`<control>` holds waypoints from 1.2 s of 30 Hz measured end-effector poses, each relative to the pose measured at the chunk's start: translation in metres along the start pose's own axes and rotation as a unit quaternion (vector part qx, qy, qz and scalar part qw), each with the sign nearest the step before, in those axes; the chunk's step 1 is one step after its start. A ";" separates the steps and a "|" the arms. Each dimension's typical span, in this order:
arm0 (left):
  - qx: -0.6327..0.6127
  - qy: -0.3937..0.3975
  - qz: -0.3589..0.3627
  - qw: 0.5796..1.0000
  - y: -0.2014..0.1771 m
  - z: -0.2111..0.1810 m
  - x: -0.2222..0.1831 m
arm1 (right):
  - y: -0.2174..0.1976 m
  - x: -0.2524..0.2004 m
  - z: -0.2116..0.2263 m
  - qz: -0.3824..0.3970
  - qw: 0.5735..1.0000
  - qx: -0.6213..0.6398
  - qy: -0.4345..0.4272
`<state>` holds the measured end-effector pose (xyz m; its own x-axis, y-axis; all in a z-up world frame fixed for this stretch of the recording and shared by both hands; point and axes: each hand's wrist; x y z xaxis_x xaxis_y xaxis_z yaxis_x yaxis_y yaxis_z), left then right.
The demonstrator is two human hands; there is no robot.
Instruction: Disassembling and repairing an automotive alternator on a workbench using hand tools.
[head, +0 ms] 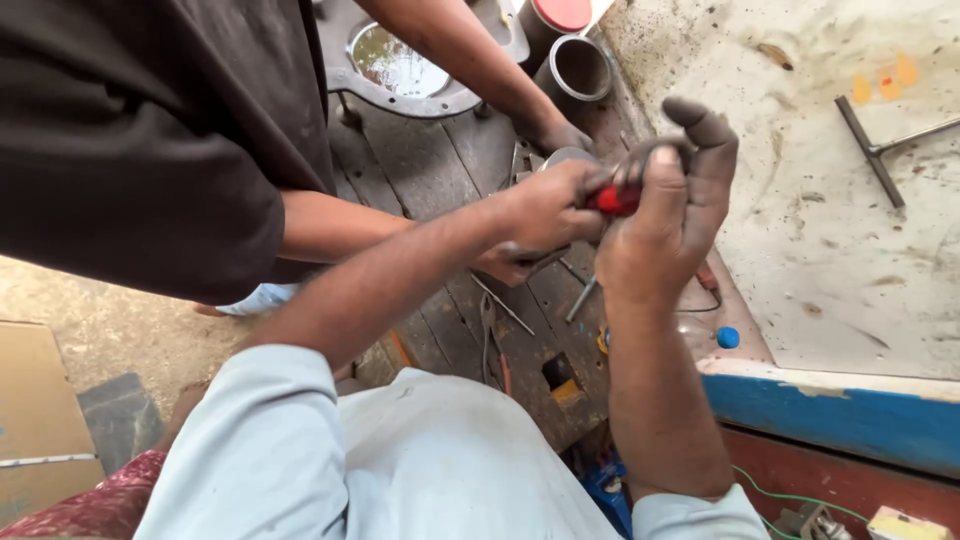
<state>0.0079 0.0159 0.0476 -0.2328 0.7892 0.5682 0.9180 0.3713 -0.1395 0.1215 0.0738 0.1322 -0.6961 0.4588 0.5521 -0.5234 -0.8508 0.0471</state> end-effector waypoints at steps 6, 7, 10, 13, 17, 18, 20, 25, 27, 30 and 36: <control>-0.051 -0.026 -0.055 0.997 0.020 -0.009 -0.017 | -0.040 0.036 -0.003 0.205 0.974 0.081 0.058; -0.021 -0.042 -0.072 0.996 0.024 -0.012 -0.021 | -0.052 0.047 -0.002 0.319 0.935 0.111 0.107; -0.028 0.018 -0.181 0.983 0.039 0.034 -0.028 | -0.033 0.053 -0.009 0.385 0.903 0.148 0.119; -0.073 -0.110 -0.251 0.959 0.022 0.002 -0.013 | 0.000 0.018 -0.008 0.206 0.977 0.047 0.027; 0.111 0.078 -0.244 0.960 0.019 0.002 -0.016 | -0.001 0.021 -0.012 0.052 0.996 -0.057 -0.032; 0.087 0.073 -0.202 0.973 0.013 -0.016 -0.016 | -0.011 0.028 -0.011 0.099 0.995 -0.016 -0.002; 0.065 0.072 -0.153 0.983 0.000 -0.027 -0.016 | -0.026 0.047 -0.010 0.141 0.989 0.026 0.020; 0.141 -0.137 -0.104 0.975 -0.013 -0.030 -0.009 | -0.040 0.057 -0.003 0.271 0.957 -0.093 0.041; 0.177 -0.144 -0.161 0.960 -0.010 -0.034 -0.006 | -0.018 0.061 0.035 0.240 0.924 -0.297 -0.025; 0.220 -0.111 -0.236 0.940 0.001 -0.038 -0.006 | -0.014 0.063 0.061 0.231 0.792 -0.554 -0.115; 0.118 -0.039 -0.118 0.985 -0.026 -0.055 -0.006 | -0.013 0.082 0.082 0.384 0.708 -0.581 -0.115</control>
<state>0.0031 -0.0253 0.0925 -0.4633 0.6993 0.5443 0.7370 0.6452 -0.2015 0.1116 0.1015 0.2453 -0.9664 -0.1928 0.1701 -0.1772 0.0203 -0.9840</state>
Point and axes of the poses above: each hand's wrist, its own x-axis towards the middle knuckle, its own y-axis out of the palm, z = x × y, and after that the axes turned 3 degrees about y, right-handed
